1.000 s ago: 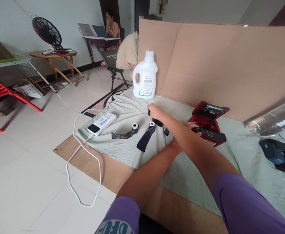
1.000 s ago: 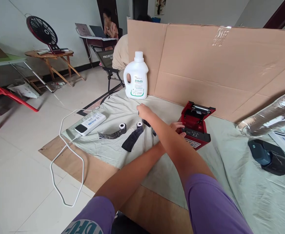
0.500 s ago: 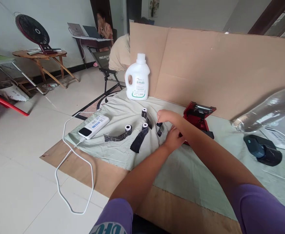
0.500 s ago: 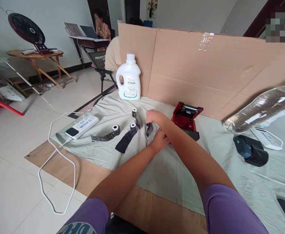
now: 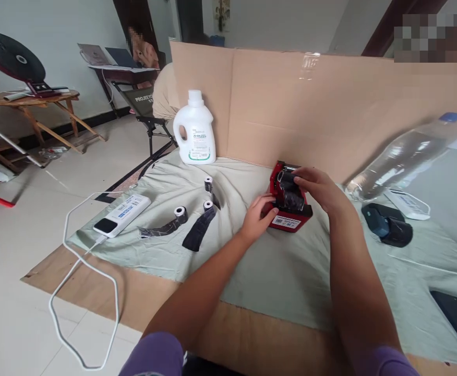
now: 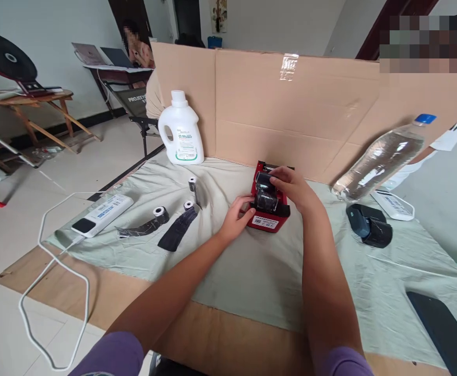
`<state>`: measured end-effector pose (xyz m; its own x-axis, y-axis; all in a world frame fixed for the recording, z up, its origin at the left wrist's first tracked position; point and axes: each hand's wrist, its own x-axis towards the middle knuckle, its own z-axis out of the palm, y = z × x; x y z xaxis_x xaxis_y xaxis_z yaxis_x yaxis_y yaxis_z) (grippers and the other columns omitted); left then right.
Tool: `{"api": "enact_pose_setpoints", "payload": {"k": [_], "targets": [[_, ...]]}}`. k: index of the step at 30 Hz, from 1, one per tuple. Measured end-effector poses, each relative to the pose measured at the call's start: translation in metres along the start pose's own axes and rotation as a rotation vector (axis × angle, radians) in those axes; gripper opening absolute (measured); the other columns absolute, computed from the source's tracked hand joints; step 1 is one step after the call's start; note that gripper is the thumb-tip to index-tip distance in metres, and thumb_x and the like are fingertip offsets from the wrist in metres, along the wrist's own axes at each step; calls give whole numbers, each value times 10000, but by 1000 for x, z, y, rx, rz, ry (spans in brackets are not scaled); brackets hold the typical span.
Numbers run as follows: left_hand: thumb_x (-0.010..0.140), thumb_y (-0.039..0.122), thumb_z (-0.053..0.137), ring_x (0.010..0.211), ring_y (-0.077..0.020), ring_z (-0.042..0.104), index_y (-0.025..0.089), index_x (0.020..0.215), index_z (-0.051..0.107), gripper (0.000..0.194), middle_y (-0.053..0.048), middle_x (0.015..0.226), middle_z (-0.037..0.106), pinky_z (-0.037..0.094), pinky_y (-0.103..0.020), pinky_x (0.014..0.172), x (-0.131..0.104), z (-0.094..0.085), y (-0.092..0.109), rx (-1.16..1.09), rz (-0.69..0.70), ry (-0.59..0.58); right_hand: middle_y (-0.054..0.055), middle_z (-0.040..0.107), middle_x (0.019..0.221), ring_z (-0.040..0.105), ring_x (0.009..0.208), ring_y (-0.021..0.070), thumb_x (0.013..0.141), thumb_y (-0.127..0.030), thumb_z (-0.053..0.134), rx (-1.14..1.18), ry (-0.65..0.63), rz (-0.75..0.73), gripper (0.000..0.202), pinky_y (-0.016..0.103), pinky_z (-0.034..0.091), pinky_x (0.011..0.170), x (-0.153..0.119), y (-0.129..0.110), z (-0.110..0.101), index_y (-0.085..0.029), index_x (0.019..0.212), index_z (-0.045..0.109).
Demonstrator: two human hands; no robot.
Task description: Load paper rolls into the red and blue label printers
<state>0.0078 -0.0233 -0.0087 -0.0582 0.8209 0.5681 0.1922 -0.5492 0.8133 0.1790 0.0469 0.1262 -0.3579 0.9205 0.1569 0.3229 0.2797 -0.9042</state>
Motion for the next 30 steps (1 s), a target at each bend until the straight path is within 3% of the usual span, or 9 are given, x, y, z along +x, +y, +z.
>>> {"api": "enact_pose_setpoints", "payload": {"k": [2,5,8,13,16,19,25,28,30], "targets": [[967,343,574,1297,-235,563,230,1200,627,265,-102,1368,602,507,-385,1030,-1,0,1,23,-6,1,47,715,948,648,867,197,712,-424,774,-64,20,47,344,337,512,776,-2,18,-19,-212,956,657],[976,342,547,1279,-225,573,232,1220,616,277,-104,1376,596,532,-355,972,-3,0,3,66,-28,2,62,728,965,652,815,188,772,-305,719,-198,4,98,237,342,520,772,2,39,-27,-193,968,649],[977,343,538,1300,-232,547,229,1248,608,302,-110,1402,576,519,-369,995,-5,0,6,184,-1,12,101,731,1055,664,839,206,845,-229,625,-373,-2,137,221,357,525,788,8,49,-21,-168,1056,649],[943,340,591,1378,-263,432,231,1327,598,398,-104,1503,496,366,-461,1171,-6,2,15,478,198,-9,97,705,1249,568,1196,310,908,-234,578,-608,-52,108,323,456,417,1022,6,49,-8,-225,1218,670],[935,331,589,1377,-273,417,241,1319,624,395,-79,1492,529,355,-465,1175,-5,4,20,583,256,-88,68,715,1244,458,1272,372,952,-283,520,-711,-56,136,300,544,320,1058,4,46,1,-275,1200,690],[928,314,584,1368,-281,422,249,1291,651,375,-52,1429,603,358,-464,1166,-4,5,23,651,272,-117,78,727,1192,446,1238,374,961,-275,484,-748,-15,137,290,551,305,1025,5,44,10,-277,1153,701],[920,293,579,1348,-297,453,270,1291,656,379,-39,1374,651,374,-476,1120,-4,7,30,741,290,-135,63,755,1078,481,1194,348,841,-240,617,-659,72,151,234,508,345,997,9,51,7,-260,1037,742],[923,277,574,1337,-308,465,264,1308,647,392,-50,1381,644,385,-485,1097,-6,10,33,770,289,-132,65,749,968,584,1049,287,794,-301,630,-402,160,195,161,402,442,905,8,55,-10,-214,877,737],[925,270,571,1329,-312,473,266,1312,645,394,-52,1378,644,388,-491,1088,-7,12,34,786,304,-133,73,738,992,621,972,243,785,-345,609,-173,264,206,215,342,477,839,8,56,-20,-191,891,714]]}}
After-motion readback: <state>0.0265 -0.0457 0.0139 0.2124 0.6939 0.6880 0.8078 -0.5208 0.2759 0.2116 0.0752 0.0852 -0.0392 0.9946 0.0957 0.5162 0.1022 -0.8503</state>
